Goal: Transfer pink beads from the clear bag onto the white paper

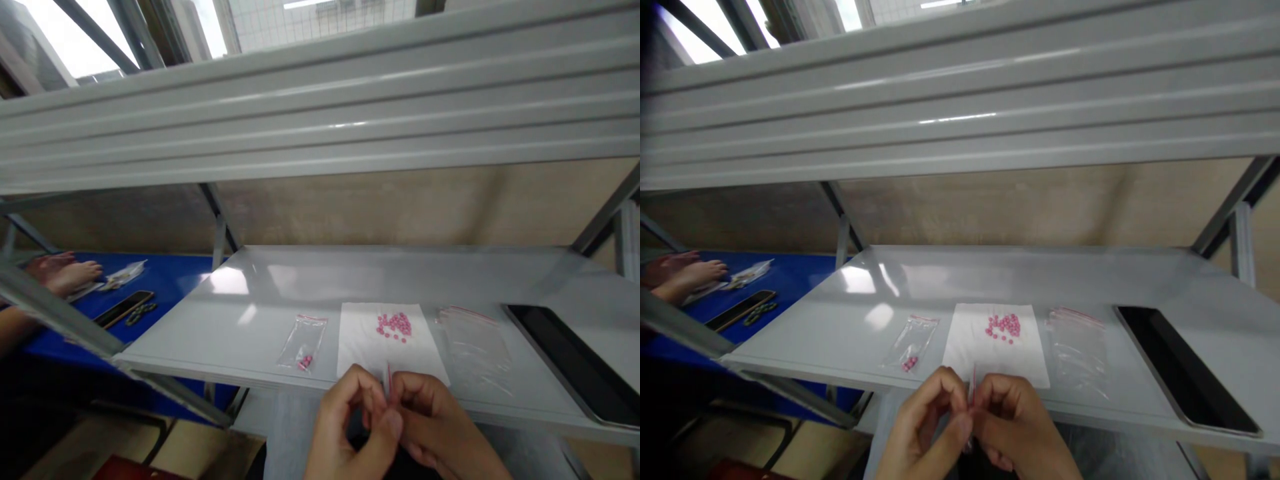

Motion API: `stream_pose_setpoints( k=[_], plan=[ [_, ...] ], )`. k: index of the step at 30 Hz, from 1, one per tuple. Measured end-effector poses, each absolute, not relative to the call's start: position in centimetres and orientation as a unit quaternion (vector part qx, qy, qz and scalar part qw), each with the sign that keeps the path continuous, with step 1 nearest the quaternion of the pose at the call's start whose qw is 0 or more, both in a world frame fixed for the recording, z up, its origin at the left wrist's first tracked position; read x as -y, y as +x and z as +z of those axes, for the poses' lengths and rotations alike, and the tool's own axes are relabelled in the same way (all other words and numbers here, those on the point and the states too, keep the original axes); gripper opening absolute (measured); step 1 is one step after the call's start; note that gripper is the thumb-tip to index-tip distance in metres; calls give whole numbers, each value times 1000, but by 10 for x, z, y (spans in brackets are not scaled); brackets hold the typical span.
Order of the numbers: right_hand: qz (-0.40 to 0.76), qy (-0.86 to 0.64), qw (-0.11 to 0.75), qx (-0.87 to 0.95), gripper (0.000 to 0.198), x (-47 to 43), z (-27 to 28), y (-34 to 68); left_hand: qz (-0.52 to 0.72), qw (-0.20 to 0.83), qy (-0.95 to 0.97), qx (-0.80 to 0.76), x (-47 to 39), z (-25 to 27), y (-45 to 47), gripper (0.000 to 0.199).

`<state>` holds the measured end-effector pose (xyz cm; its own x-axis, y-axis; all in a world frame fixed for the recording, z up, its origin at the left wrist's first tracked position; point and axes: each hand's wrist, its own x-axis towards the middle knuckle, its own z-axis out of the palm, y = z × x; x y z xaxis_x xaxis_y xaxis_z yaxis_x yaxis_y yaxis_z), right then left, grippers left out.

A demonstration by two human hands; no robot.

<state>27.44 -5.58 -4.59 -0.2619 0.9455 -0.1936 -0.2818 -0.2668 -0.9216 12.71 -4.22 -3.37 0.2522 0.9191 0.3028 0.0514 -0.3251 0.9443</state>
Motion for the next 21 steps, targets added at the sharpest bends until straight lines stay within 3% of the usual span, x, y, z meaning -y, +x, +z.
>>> stream_pose_setpoints(
  k=[9,15,21],
  plan=[
    [686,-342,443,465,36,59,-46,276,354,554,637,-403,42,-33,126,35],
    [690,-352,455,439,39,56,-49,271,351,462,691,-431,41,-33,126,33],
    [457,-512,482,545,31,58,-39,263,368,372,716,-462,41,-40,125,25]
  ],
)
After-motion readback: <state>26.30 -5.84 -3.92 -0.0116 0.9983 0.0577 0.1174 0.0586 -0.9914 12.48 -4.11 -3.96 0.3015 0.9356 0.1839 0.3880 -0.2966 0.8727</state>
